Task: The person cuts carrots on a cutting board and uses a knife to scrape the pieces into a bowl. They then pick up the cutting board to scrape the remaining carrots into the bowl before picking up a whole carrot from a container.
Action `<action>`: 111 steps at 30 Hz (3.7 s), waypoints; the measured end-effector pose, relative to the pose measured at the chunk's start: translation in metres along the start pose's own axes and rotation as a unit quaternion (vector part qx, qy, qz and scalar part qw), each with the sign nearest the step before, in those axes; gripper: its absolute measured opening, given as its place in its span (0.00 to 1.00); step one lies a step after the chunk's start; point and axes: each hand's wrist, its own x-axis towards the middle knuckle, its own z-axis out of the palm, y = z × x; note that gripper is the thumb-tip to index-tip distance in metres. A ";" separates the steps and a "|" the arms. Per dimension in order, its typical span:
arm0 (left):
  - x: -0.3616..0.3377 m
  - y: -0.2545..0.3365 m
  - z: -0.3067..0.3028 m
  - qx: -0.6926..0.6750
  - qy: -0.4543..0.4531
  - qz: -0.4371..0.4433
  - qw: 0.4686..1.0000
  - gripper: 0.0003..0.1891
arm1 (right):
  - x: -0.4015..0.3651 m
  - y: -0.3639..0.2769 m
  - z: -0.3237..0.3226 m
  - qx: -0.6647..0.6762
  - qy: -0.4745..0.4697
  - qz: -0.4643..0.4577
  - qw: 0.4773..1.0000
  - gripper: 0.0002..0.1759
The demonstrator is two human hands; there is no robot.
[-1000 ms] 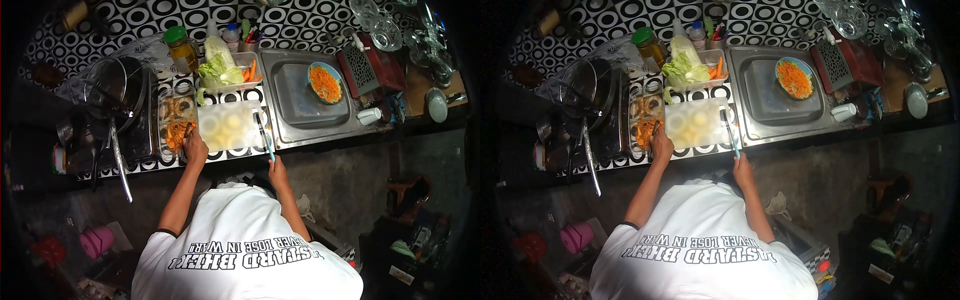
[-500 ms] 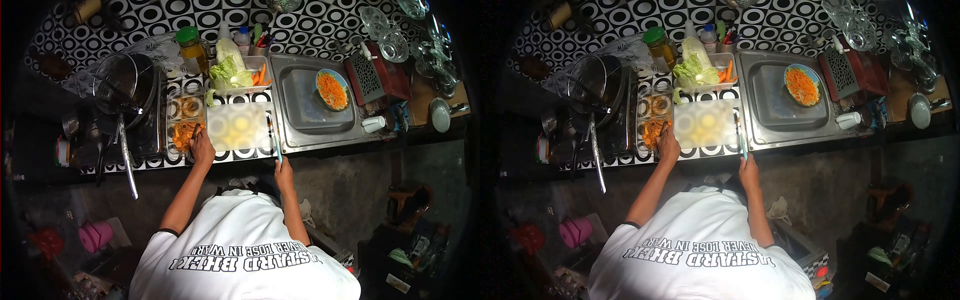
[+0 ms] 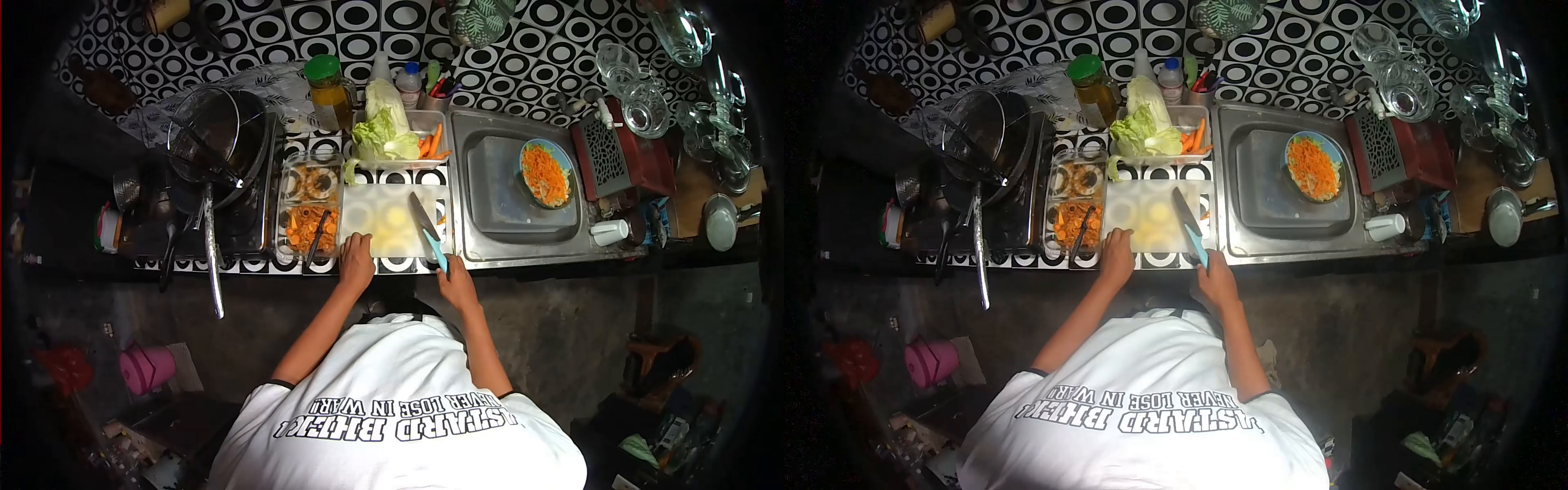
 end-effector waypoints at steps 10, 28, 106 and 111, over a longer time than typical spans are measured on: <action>0.007 0.022 0.012 0.094 -0.079 -0.019 0.992 0.31 | 0.043 0.026 -0.027 -0.010 -0.107 -0.033 0.994 0.23; 0.015 0.028 0.012 0.106 -0.087 -0.020 0.990 0.36 | 0.073 0.029 -0.018 0.057 -0.206 -0.092 0.973 0.27; 0.305 0.064 -0.051 0.072 0.077 -0.213 0.971 0.58 | 0.346 -0.060 -0.021 -0.329 -0.287 -0.348 0.830 0.15; 0.302 0.069 -0.060 0.015 0.070 -0.215 0.974 0.49 | 0.345 -0.060 -0.026 -0.354 -0.250 -0.415 0.800 0.16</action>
